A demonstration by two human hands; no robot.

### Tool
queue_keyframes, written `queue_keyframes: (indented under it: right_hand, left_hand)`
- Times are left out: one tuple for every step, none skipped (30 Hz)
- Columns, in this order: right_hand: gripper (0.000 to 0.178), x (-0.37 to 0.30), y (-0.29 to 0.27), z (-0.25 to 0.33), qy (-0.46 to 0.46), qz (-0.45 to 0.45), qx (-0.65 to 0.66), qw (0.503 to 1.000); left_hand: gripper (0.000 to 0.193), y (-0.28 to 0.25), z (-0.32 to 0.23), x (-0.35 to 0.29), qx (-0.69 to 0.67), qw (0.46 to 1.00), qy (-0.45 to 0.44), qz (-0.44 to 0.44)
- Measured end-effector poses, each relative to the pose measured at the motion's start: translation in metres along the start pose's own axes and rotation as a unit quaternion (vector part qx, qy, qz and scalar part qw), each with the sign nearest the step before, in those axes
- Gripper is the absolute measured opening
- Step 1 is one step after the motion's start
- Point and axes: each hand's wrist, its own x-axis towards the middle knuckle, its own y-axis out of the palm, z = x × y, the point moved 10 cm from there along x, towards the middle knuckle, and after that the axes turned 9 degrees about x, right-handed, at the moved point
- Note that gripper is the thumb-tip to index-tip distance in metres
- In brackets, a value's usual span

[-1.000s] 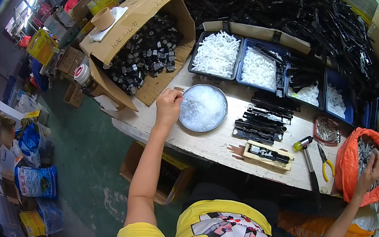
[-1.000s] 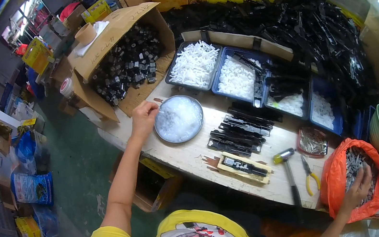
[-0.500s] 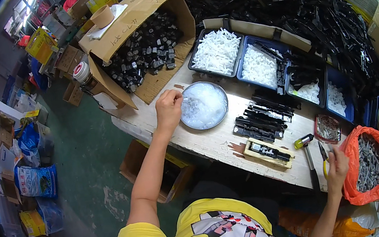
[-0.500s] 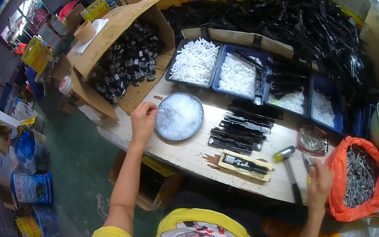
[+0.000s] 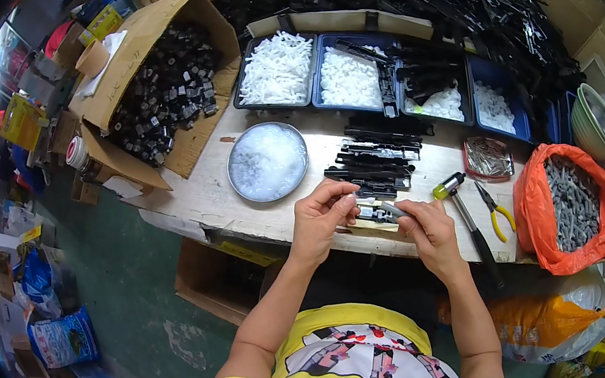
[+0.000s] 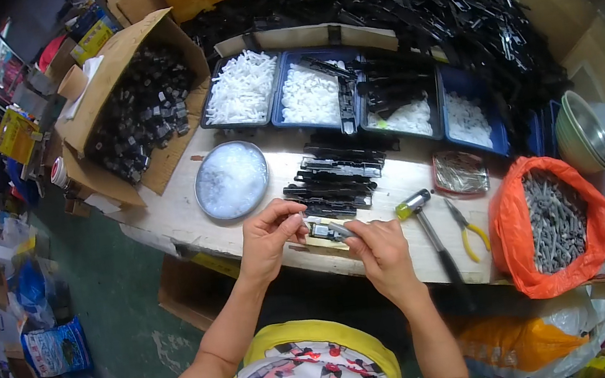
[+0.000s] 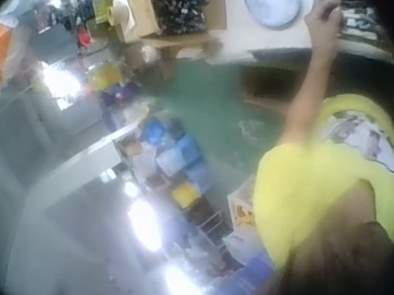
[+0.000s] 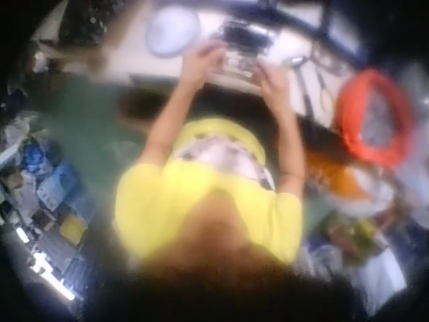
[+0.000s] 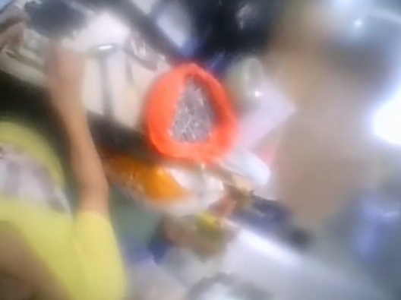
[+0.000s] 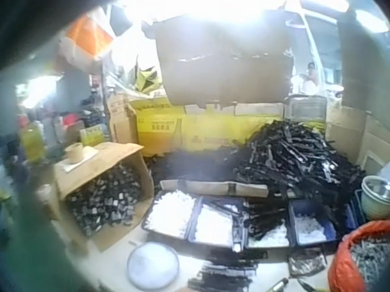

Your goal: The person assembles small lock components at a cluttered workbench. They pick black metal bodies and white plastic inserts, insert pins, and use a hammer and pliers to secure parts. Assembled units are placed into a cardboard box.

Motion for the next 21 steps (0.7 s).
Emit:
queue_keyframes:
  right_hand:
    - [0.019, -0.001, 0.0, -0.002, 0.005, -0.003, 0.003, 1.0]
    - [0.019, -0.002, 0.0, -0.002, 0.006, -0.004, 0.005, 1.0]
    - [0.018, -0.003, 0.0, -0.002, 0.006, -0.004, 0.008, 1.0]
    - [0.018, -0.003, 0.0, -0.002, 0.006, -0.005, 0.01, 1.0]
    - [0.018, -0.003, 0.001, -0.003, 0.007, -0.005, 0.011, 1.0]
    - [0.018, -0.004, 0.001, -0.003, 0.007, -0.005, 0.012, 1.0]
    - [0.018, -0.004, 0.002, -0.003, 0.007, -0.005, 0.012, 1.0]
    - [0.018, -0.004, 0.003, -0.003, 0.011, -0.001, 0.012, 1.0]
    - [0.018, -0.004, 0.003, -0.004, 0.015, 0.002, 0.011, 1.0]
    - [0.018, -0.005, 0.003, -0.005, 0.02, 0.005, 0.01, 1.0]
    - [0.018, -0.005, 0.001, -0.005, 0.018, 0.002, 0.01, 1.0]
    - [0.018, -0.006, 0.0, -0.005, 0.016, -0.002, 0.01, 1.0]
    - [0.018, -0.007, -0.001, -0.005, 0.014, -0.005, 0.009, 1.0]
    - [0.017, -0.007, 0.0, -0.006, 0.021, 0.0, 0.011, 1.0]
    - [0.017, -0.006, -0.001, -0.005, 0.028, 0.005, 0.012, 1.0]
    - [0.017, -0.006, -0.001, -0.006, 0.035, 0.011, 0.014, 0.999]
    - [0.016, -0.006, -0.001, -0.006, 0.033, 0.012, 0.01, 0.999]
    - [0.016, -0.006, -0.001, -0.005, 0.03, 0.013, 0.007, 0.999]
    - [0.016, -0.006, -0.002, -0.005, 0.028, 0.014, 0.004, 0.999]
    - [0.015, -0.006, -0.002, -0.006, 0.032, 0.019, 0.012, 0.999]
    - [0.015, -0.006, -0.003, -0.007, 0.036, 0.023, 0.02, 0.999]
  left_hand:
    - [0.015, 0.002, 0.002, -0.001, -0.004, 1.0, -0.001, 0.001]
    - [0.015, 0.005, 0.002, -0.001, 0.003, 1.0, 0.005, 0.003]
    - [0.014, 0.007, 0.0, -0.002, 0.012, 1.0, 0.012, 0.004]
    - [0.014, 0.008, -0.002, -0.003, 0.021, 1.0, 0.019, 0.005]
    - [0.014, 0.009, -0.003, -0.004, 0.034, 0.999, 0.026, 0.004]
    - [0.014, 0.01, -0.004, -0.005, 0.046, 0.998, 0.033, 0.002]
    - [0.014, 0.01, -0.006, -0.006, 0.059, 0.997, 0.041, 0.0]
    - [0.014, 0.01, -0.009, -0.006, 0.08, 0.995, 0.054, -0.001]
    - [0.013, 0.011, -0.012, -0.007, 0.101, 0.993, 0.067, -0.001]
    - [0.013, 0.011, -0.014, -0.007, 0.121, 0.989, 0.08, -0.001]
    - [0.013, 0.012, -0.015, -0.008, 0.132, 0.988, 0.086, 0.0]
    - [0.012, 0.012, -0.016, -0.009, 0.143, 0.985, 0.093, 0.002]
    - [0.012, 0.012, -0.017, -0.009, 0.153, 0.983, 0.1, 0.003]
    - [0.012, 0.013, -0.019, -0.009, 0.164, 0.981, 0.105, 0.005]
    - [0.012, 0.015, -0.021, -0.01, 0.174, 0.978, 0.111, 0.007]
    - [0.012, 0.016, -0.022, -0.011, 0.184, 0.976, 0.117, 0.009]
    - [0.013, 0.016, -0.023, -0.011, 0.196, 0.972, 0.127, 0.01]
    - [0.013, 0.017, -0.024, -0.011, 0.207, 0.968, 0.138, 0.011]
    - [0.014, 0.018, -0.026, -0.012, 0.219, 0.964, 0.149, 0.012]
    - [0.015, 0.02, -0.03, -0.013, 0.233, 0.958, 0.167, 0.022]
    - [0.016, 0.024, -0.036, -0.014, 0.248, 0.951, 0.185, 0.031]
